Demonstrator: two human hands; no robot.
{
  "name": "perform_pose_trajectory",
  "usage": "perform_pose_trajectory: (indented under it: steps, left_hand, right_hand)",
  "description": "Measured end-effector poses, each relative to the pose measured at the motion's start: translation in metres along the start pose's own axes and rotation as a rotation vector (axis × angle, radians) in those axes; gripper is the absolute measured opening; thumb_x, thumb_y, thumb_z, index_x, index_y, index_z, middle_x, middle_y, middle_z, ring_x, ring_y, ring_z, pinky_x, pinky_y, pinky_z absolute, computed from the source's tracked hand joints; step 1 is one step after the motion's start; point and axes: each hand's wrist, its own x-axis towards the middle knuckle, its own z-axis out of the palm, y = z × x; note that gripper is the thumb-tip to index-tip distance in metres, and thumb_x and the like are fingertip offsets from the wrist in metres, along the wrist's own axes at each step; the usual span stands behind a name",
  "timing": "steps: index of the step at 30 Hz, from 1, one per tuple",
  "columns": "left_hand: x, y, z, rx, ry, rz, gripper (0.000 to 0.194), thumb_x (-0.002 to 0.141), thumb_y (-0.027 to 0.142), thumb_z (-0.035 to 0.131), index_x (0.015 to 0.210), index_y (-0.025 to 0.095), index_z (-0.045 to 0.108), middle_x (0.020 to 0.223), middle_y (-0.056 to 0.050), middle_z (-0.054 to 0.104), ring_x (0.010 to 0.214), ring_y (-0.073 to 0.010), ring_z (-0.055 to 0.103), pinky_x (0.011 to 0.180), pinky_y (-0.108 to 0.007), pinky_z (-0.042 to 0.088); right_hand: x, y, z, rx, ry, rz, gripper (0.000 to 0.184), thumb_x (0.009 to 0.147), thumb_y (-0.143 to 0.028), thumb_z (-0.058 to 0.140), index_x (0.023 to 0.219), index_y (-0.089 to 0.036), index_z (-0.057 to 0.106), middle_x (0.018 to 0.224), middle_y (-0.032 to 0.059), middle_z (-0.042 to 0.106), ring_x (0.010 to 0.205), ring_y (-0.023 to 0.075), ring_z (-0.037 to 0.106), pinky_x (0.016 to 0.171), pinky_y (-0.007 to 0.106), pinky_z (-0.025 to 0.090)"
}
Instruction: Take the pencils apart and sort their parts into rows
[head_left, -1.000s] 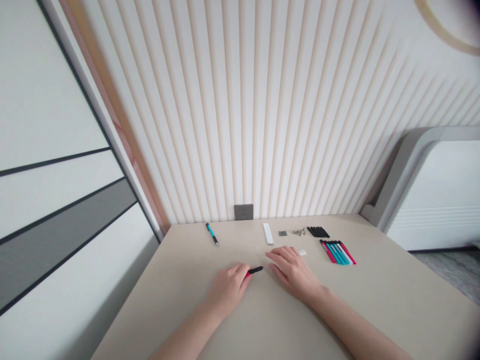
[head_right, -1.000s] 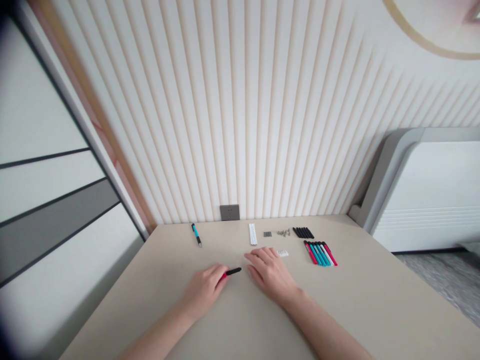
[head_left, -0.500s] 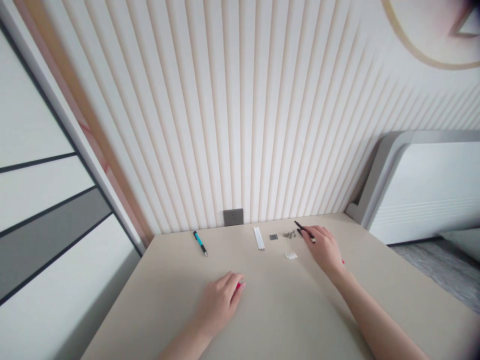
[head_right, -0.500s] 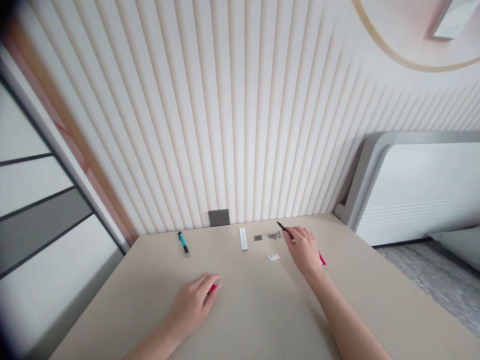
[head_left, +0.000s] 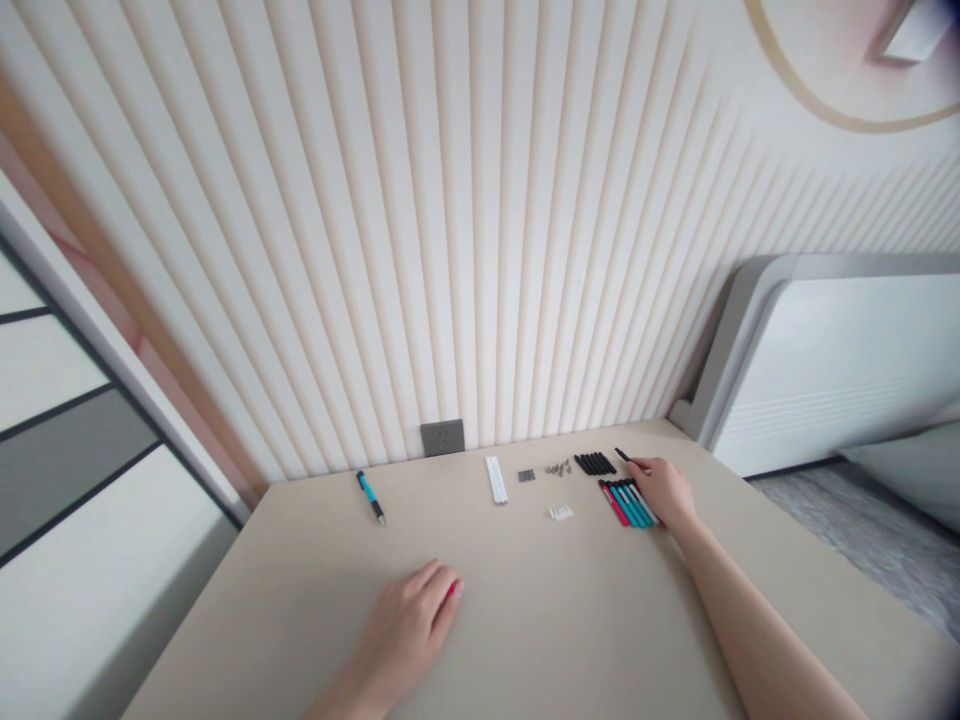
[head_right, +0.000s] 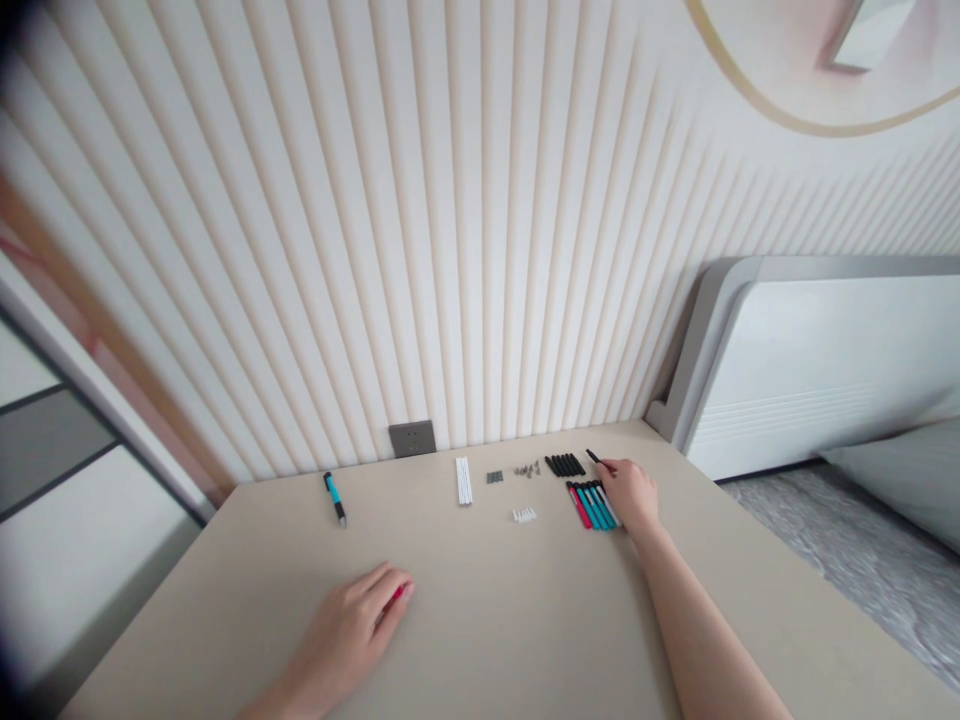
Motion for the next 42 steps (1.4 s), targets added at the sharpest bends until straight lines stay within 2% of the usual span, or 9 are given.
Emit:
perform_pose_trajectory:
  steps: [13, 21, 26, 29, 32, 35, 37, 40, 42]
  left_hand:
    - [-0.001, 0.0, 0.0, 0.002, -0.012, -0.025, 0.025, 0.101, 0.027, 0.041, 0.085, 0.023, 0.06, 0.076, 0.001, 0.063, 0.067, -0.0152, 0.063, 0.06, -0.026, 0.04]
    - [-0.002, -0.001, 0.004, 0.049, -0.009, -0.022, 0.026, 0.101, 0.026, 0.038, 0.086, 0.022, 0.059, 0.078, 0.0, 0.063, 0.069, -0.0161, 0.063, 0.062, -0.027, 0.044]
    - [-0.004, -0.001, 0.005, 0.017, 0.074, -0.025, 0.021, 0.099, 0.024, 0.041, 0.107, 0.021, 0.06, 0.09, -0.004, 0.065, 0.08, -0.0182, 0.065, 0.07, -0.029, 0.051]
    - [-0.005, -0.001, 0.004, -0.037, 0.111, 0.03, 0.03, 0.1, 0.019, 0.039, 0.126, 0.02, 0.054, 0.1, -0.007, 0.062, 0.09, -0.0184, 0.064, 0.079, -0.03, 0.053]
    - [-0.007, -0.002, 0.001, -0.038, 0.188, 0.139, 0.037, 0.098, 0.013, 0.041, 0.132, 0.021, 0.053, 0.101, -0.008, 0.059, 0.092, -0.0183, 0.061, 0.082, -0.031, 0.053]
    - [-0.011, 0.0, -0.002, 0.036, 0.273, 0.218, 0.037, 0.097, 0.013, 0.047, 0.132, 0.024, 0.056, 0.085, -0.004, 0.057, 0.078, -0.0171, 0.058, 0.073, -0.03, 0.052]
    - [-0.014, 0.002, -0.002, 0.044, 0.292, 0.273, 0.037, 0.097, 0.013, 0.049, 0.131, 0.025, 0.056, 0.076, -0.001, 0.056, 0.07, -0.0158, 0.056, 0.068, -0.028, 0.05]
    - [-0.016, 0.005, 0.0, -0.032, 0.28, 0.317, 0.037, 0.097, 0.014, 0.05, 0.132, 0.023, 0.055, 0.082, -0.003, 0.062, 0.076, -0.0156, 0.06, 0.073, -0.027, 0.052]
    - [-0.015, 0.006, 0.001, -0.11, 0.269, 0.29, 0.035, 0.098, 0.015, 0.049, 0.131, 0.023, 0.055, 0.091, -0.004, 0.064, 0.084, -0.0155, 0.063, 0.079, -0.026, 0.053]
  right_hand:
    - [-0.002, -0.013, -0.007, 0.013, -0.088, 0.076, 0.035, 0.09, -0.044, 0.046, 0.105, -0.03, 0.075, 0.109, 0.0085, 0.073, 0.108, 0.0316, 0.062, 0.088, 0.044, 0.042]
    - [-0.006, -0.02, -0.006, 0.044, -0.074, 0.04, 0.035, 0.091, -0.042, 0.045, 0.104, -0.029, 0.075, 0.104, 0.0062, 0.074, 0.102, 0.0275, 0.064, 0.083, 0.038, 0.044]
    - [-0.011, -0.026, -0.013, 0.075, 0.015, 0.022, 0.039, 0.094, -0.041, 0.04, 0.108, -0.023, 0.072, 0.109, 0.0091, 0.072, 0.104, 0.0273, 0.063, 0.085, 0.036, 0.044]
    - [-0.029, -0.049, -0.016, 0.139, 0.152, -0.127, 0.035, 0.095, -0.038, 0.041, 0.103, -0.021, 0.071, 0.111, 0.0093, 0.07, 0.108, 0.027, 0.06, 0.091, 0.038, 0.042]
    - [-0.072, -0.095, -0.016, 0.278, 0.202, -0.498, 0.03, 0.096, -0.035, 0.045, 0.099, -0.019, 0.071, 0.102, 0.0106, 0.071, 0.101, 0.0266, 0.061, 0.092, 0.042, 0.043]
    - [-0.134, -0.145, -0.013, 0.373, 0.043, -0.858, 0.029, 0.096, -0.024, 0.045, 0.116, -0.022, 0.066, 0.107, 0.0109, 0.068, 0.103, 0.0263, 0.06, 0.09, 0.044, 0.046]
    - [-0.172, -0.169, -0.009, 0.402, -0.089, -0.988, 0.041, 0.093, -0.02, 0.05, 0.134, -0.024, 0.055, 0.118, 0.0117, 0.064, 0.109, 0.0271, 0.058, 0.093, 0.045, 0.047]
    - [-0.205, -0.183, -0.003, 0.476, -0.227, -1.062, 0.056, 0.092, -0.022, 0.054, 0.146, -0.024, 0.04, 0.133, 0.0131, 0.056, 0.12, 0.0269, 0.053, 0.1, 0.044, 0.046]
    - [-0.208, -0.183, 0.0, 0.528, -0.278, -1.051, 0.053, 0.093, -0.024, 0.054, 0.145, -0.024, 0.041, 0.135, 0.0127, 0.054, 0.123, 0.0263, 0.051, 0.103, 0.044, 0.044]
